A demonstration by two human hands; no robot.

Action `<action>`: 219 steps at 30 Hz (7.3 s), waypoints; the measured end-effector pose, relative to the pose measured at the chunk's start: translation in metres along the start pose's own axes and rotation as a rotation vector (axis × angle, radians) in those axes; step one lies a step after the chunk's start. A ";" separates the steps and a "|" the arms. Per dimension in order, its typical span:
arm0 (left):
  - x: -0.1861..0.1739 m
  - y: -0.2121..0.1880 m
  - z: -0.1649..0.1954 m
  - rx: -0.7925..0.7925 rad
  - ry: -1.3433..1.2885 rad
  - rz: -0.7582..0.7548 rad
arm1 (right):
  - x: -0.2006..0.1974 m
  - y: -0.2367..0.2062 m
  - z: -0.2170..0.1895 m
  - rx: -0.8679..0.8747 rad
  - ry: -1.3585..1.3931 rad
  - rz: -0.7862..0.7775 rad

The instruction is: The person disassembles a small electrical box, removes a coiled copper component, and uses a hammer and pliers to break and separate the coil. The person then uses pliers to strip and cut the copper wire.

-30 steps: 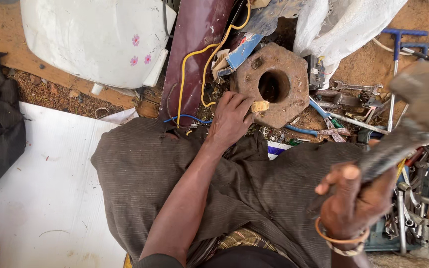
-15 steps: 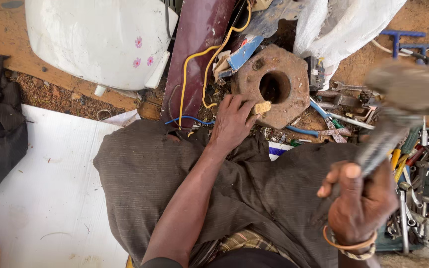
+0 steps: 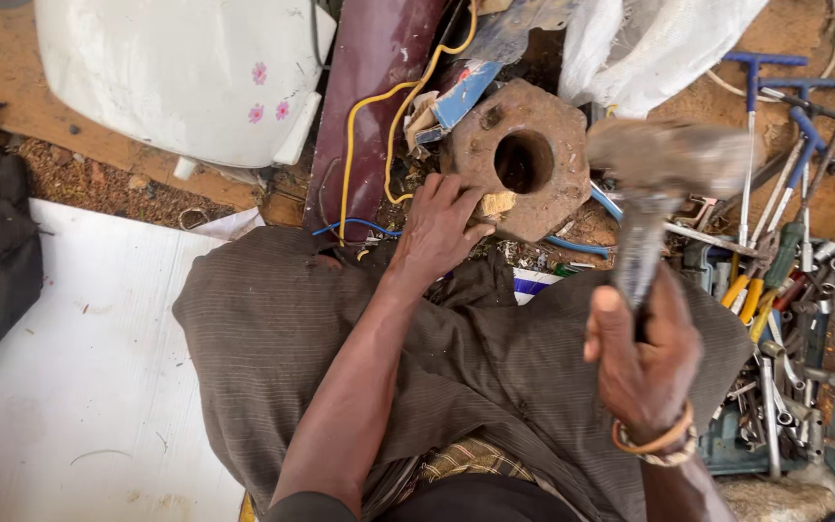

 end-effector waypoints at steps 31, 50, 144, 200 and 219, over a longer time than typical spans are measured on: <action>0.019 0.002 0.010 -0.080 0.086 -0.097 | -0.005 -0.007 -0.009 0.031 0.332 0.109; 0.023 0.004 -0.005 -0.160 -0.100 0.015 | 0.005 -0.006 -0.016 -0.068 0.271 0.180; 0.033 -0.005 -0.012 -0.101 -0.132 -0.010 | 0.019 0.005 -0.011 -0.094 0.054 0.372; 0.027 -0.007 -0.020 -0.041 0.071 0.036 | 0.000 0.017 -0.014 -0.267 0.173 0.255; 0.021 -0.002 -0.011 -0.091 0.072 -0.012 | 0.021 0.025 -0.007 -0.341 0.079 0.351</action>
Point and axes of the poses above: each hand's wrist, its own y-axis towards the middle knuckle, its own x-axis out of the palm, z = x × y, the point moved 2 cm from there along y, towards the middle knuckle, and after that the axes turned 8 degrees about x, right-handed, at the moved point
